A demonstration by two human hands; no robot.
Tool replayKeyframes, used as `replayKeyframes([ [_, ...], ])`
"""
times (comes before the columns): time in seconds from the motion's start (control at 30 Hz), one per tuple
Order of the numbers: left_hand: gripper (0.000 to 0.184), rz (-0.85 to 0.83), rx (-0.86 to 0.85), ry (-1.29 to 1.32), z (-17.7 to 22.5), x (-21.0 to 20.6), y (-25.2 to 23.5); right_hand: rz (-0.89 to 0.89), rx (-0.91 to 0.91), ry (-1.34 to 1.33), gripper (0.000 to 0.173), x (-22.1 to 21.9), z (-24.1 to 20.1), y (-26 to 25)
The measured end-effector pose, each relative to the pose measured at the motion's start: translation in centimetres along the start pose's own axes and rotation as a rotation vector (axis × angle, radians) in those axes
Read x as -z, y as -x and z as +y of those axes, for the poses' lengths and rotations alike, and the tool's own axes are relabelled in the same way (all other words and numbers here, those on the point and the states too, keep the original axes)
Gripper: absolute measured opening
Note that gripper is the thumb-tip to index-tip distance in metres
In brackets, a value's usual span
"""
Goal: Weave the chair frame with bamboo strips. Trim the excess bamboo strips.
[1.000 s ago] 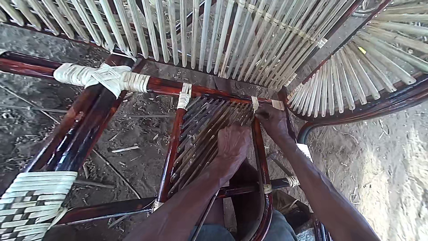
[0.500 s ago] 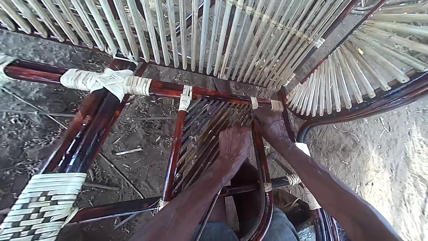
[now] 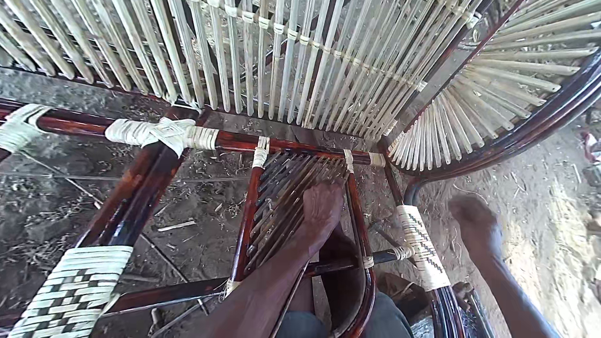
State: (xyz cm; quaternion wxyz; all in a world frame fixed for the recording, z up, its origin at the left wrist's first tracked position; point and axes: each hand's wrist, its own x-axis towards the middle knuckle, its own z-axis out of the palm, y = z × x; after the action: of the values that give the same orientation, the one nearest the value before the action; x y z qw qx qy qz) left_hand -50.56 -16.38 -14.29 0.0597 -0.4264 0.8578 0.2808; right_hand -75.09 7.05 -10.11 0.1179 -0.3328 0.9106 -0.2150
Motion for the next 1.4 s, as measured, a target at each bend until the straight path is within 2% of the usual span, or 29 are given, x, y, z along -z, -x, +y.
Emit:
replayKeyframes([
  [0.1,0.019,0.005,0.004,-0.016,-0.1,-0.1,0.0,-0.464,-0.38,0.02,0.034,-0.8,8.3,3.6],
  [0.17,0.02,-0.001,0.01,-0.019,0.0,0.0,0.0,-0.708,-0.6,-0.167,0.035,-2.6,10.0,5.2],
  [0.23,0.019,-0.006,0.018,-0.018,0.1,0.1,-0.1,-0.778,-0.775,-0.388,0.032,-4.0,10.2,6.1],
  [0.3,0.019,0.008,0.014,-0.02,0.1,-0.1,-0.1,-0.853,-0.836,-0.58,0.048,-4.3,10.4,6.2],
  [0.33,0.019,0.017,0.006,-0.022,0.0,-0.1,-0.1,-0.918,-0.772,-0.62,0.05,-3.3,8.9,6.1],
  [0.37,0.019,0.028,0.0,-0.023,-0.1,-0.2,0.0,-0.798,-0.747,-0.418,0.044,-2.1,2.6,6.9],
  [0.4,0.019,0.037,-0.002,-0.022,-0.2,-0.2,0.0,-0.687,-0.717,-0.186,0.037,-0.4,-5.6,7.8],
  [0.47,0.018,0.04,0.001,-0.011,-0.2,-0.1,0.0,-0.654,-0.592,0.186,0.036,4.2,-19.4,9.0],
  [0.5,0.018,0.035,0.003,-0.003,-0.2,-0.1,0.0,-0.614,-0.564,0.26,0.036,5.3,-22.6,9.4],
  [0.53,0.017,0.028,0.006,0.003,-0.2,-0.1,0.0,-0.605,-0.537,0.252,0.037,5.6,-21.8,9.7],
  [0.57,0.017,0.024,0.006,0.006,-0.2,0.0,-0.1,-0.615,-0.478,0.163,0.038,5.0,-17.0,10.2],
  [0.63,0.017,0.024,0.005,0.007,-0.3,0.0,0.0,-0.542,-0.415,-0.218,0.034,0.7,-2.3,10.8],
  [0.67,0.018,0.02,0.005,0.004,-0.3,0.0,0.0,-0.492,-0.518,-0.4,0.028,-1.4,2.4,10.5],
  [0.73,0.018,-0.004,0.017,-0.006,-0.2,0.1,-0.2,-0.393,-0.795,-0.517,0.017,-2.2,6.4,10.2],
  [0.77,0.019,-0.018,0.024,-0.022,-0.2,-0.1,-0.4,-0.329,-0.811,-0.525,0.024,-1.4,8.0,11.1],
  [0.8,0.02,-0.04,0.034,-0.047,-0.3,-0.4,-0.9,-0.286,-0.76,-0.505,0.037,0.1,8.3,12.3],
  [0.87,0.022,-0.058,0.039,-0.049,-0.3,-0.6,-1.3,-0.231,-0.545,-0.42,0.053,3.6,7.1,14.8],
  [0.97,0.024,-0.071,0.035,-0.026,-0.4,-0.4,-1.3,-0.15,-0.255,-0.345,0.066,6.7,2.9,16.1],
  [1.03,0.023,-0.064,0.033,-0.017,-0.3,-0.4,-1.2,-0.198,-0.183,-0.305,0.07,7.0,0.4,15.1],
  [1.13,0.023,-0.066,0.04,-0.029,-0.1,-0.3,-1.1,-0.388,-0.21,-0.075,0.047,4.0,-0.3,12.1],
  [1.2,0.023,-0.057,0.045,-0.036,-0.4,-0.6,-1.2,-0.493,-0.247,-0.048,0.036,1.7,-0.9,9.6],
  [1.27,0.022,0.0,0.023,-0.057,-1.2,-2.1,-1.7,-0.468,-0.212,-0.051,0.033,0.6,-2.1,7.8],
  [1.33,0.021,0.029,0.007,-0.053,-1.6,-2.8,-1.7,-0.339,-0.001,0.072,0.035,0.2,-2.8,7.2],
  [1.4,0.023,-0.02,0.029,-0.018,-0.9,-1.4,-1.4,-0.17,0.288,0.215,0.041,-0.2,-2.9,6.8],
])
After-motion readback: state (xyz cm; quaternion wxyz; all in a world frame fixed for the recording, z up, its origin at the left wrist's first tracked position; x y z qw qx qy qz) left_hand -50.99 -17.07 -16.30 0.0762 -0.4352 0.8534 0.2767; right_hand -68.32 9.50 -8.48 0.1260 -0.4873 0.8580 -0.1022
